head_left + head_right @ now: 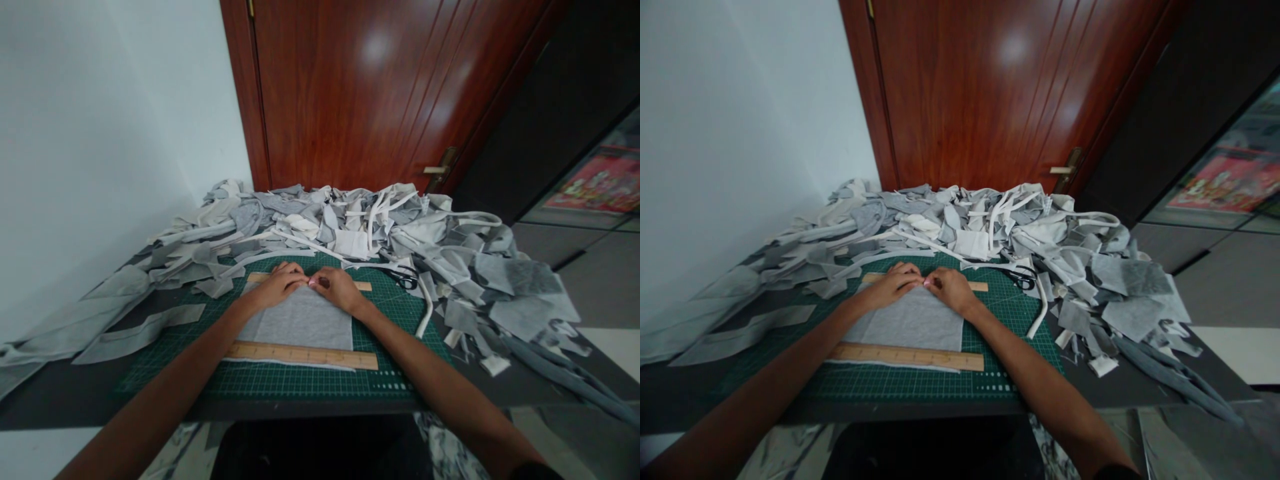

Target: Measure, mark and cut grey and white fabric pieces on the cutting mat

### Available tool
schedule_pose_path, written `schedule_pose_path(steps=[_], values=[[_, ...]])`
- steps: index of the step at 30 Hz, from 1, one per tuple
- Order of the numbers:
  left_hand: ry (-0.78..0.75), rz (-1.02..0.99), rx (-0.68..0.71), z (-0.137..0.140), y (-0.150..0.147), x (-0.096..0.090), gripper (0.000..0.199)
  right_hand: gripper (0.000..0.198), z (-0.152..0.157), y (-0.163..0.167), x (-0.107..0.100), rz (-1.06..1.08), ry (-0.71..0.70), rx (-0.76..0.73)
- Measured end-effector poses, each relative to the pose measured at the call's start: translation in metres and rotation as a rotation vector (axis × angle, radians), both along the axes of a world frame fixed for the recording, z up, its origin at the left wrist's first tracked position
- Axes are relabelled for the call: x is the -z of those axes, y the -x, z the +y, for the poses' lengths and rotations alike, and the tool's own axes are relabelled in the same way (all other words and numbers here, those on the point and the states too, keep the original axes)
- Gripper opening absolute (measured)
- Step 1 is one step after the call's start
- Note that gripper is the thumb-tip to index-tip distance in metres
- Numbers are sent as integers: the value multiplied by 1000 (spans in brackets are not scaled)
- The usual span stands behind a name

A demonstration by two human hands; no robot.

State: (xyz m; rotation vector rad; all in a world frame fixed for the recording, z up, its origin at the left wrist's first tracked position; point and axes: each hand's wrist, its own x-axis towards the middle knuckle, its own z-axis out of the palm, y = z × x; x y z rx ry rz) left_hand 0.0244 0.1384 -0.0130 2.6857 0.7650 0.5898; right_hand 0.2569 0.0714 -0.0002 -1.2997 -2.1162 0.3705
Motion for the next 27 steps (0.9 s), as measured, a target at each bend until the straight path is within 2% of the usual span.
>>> schedule_pose_path(steps=[10,27], values=[[-23,-8,18,6,2,6,29,10,-6,4,-10,-67,29,47],[-19,13,12,5,2,5,32,11,-10,-22,-6,-138,7,81]])
